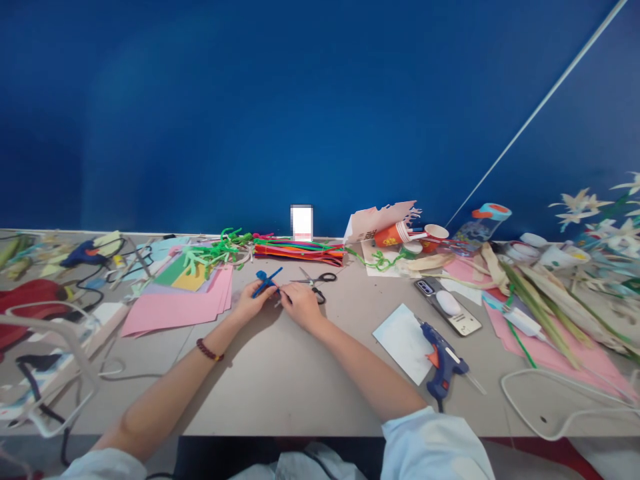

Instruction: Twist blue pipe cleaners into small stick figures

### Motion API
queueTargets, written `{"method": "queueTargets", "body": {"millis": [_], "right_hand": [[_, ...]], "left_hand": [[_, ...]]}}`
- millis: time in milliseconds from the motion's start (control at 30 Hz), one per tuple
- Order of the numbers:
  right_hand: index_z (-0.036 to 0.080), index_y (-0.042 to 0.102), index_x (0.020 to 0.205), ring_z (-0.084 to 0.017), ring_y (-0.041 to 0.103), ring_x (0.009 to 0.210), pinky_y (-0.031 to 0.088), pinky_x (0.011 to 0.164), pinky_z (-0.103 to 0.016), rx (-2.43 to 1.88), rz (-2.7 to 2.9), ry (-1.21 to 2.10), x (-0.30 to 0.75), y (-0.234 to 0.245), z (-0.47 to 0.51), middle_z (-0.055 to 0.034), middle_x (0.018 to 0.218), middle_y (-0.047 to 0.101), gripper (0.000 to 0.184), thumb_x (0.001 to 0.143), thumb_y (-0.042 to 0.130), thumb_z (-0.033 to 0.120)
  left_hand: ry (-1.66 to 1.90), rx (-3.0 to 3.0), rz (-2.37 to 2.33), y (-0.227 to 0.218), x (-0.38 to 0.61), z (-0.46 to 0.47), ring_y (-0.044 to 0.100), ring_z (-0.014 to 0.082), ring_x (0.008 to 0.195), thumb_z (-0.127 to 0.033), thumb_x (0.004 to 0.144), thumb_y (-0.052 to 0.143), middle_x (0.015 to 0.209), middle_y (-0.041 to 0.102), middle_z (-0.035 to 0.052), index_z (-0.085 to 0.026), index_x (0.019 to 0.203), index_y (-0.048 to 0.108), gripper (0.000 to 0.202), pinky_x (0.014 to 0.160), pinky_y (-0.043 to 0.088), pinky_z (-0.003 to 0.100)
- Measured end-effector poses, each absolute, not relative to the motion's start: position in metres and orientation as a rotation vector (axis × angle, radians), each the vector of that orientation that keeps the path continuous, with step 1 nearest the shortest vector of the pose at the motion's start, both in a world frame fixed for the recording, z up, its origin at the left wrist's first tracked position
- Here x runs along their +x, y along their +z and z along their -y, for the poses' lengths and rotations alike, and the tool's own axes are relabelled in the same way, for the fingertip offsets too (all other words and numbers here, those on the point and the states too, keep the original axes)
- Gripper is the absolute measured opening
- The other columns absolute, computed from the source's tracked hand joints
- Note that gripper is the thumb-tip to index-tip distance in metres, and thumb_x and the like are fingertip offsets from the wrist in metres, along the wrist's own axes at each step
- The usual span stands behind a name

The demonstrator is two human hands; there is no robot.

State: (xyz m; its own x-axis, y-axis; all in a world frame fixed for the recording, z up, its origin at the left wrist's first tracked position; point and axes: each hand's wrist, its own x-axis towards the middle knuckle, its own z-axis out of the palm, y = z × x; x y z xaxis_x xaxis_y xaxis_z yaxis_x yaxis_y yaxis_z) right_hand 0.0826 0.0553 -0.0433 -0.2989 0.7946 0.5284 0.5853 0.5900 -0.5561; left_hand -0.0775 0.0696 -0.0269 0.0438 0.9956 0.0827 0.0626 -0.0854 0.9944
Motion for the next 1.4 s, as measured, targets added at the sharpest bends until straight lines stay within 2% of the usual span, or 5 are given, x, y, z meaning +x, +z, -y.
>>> {"method": "queueTargets", "body": {"millis": [433,900,1100,1233,1400], "right_hand": [[0.018,0.066,0.084,-0.014,0.061,0.071,0.049,0.069,-0.027,-0.895,1.704,1.312,0.085,-0.038,-0.059,-0.0034,0.083,0.069,0.028,0.086,0.048,0.04],[0.019,0.065,0.084,-0.015,0.064,0.074,0.054,0.071,-0.031,-0.944,1.438,1.229,0.076,-0.044,-0.061,-0.0029,0.08,0.067,0.017,0.075,0.055,0.029],[0.018,0.065,0.088,-0.018,0.063,0.081,0.054,0.07,-0.031,-1.053,1.4,0.993,0.076,-0.051,-0.063,-0.0068,0.091,0.067,0.022,0.069,0.057,0.024],[0.018,0.063,0.091,-0.015,0.061,0.068,0.053,0.057,-0.026,-1.041,1.386,0.996,0.076,-0.055,-0.062,-0.0048,0.084,0.065,0.021,0.072,0.056,0.025],[0.019,0.061,0.087,-0.012,0.058,0.054,0.053,0.052,-0.027,-1.009,1.331,1.055,0.075,-0.054,-0.062,-0.0025,0.079,0.063,0.017,0.074,0.056,0.029]], "left_hand": [[1.053,1.23,-1.011,-0.021,-0.084,-0.068,0.056,0.0131,0.057,-0.041,0.056,0.077,0.062,0.063,0.002,-0.016,0.068,0.067,0.03,0.06,0.048,0.026],[1.164,1.046,-1.047,-0.032,-0.072,-0.072,0.052,0.0076,0.048,-0.043,0.062,0.075,0.061,0.062,-0.0006,-0.014,0.086,0.066,0.039,0.05,0.044,0.021],[1.089,1.26,-0.995,-0.036,-0.067,-0.069,0.062,0.0147,0.067,-0.038,0.059,0.077,0.078,0.069,0.0046,-0.014,0.086,0.065,0.038,0.061,0.049,0.025],[1.1,1.242,-0.967,-0.04,-0.067,-0.071,0.064,0.0181,0.078,-0.039,0.061,0.075,0.089,0.071,0.0084,-0.014,0.087,0.066,0.037,0.074,0.049,0.029],[1.068,1.299,-0.995,-0.04,-0.069,-0.071,0.062,0.0167,0.069,-0.038,0.066,0.071,0.08,0.07,0.0065,-0.015,0.086,0.067,0.031,0.068,0.048,0.029]]}}
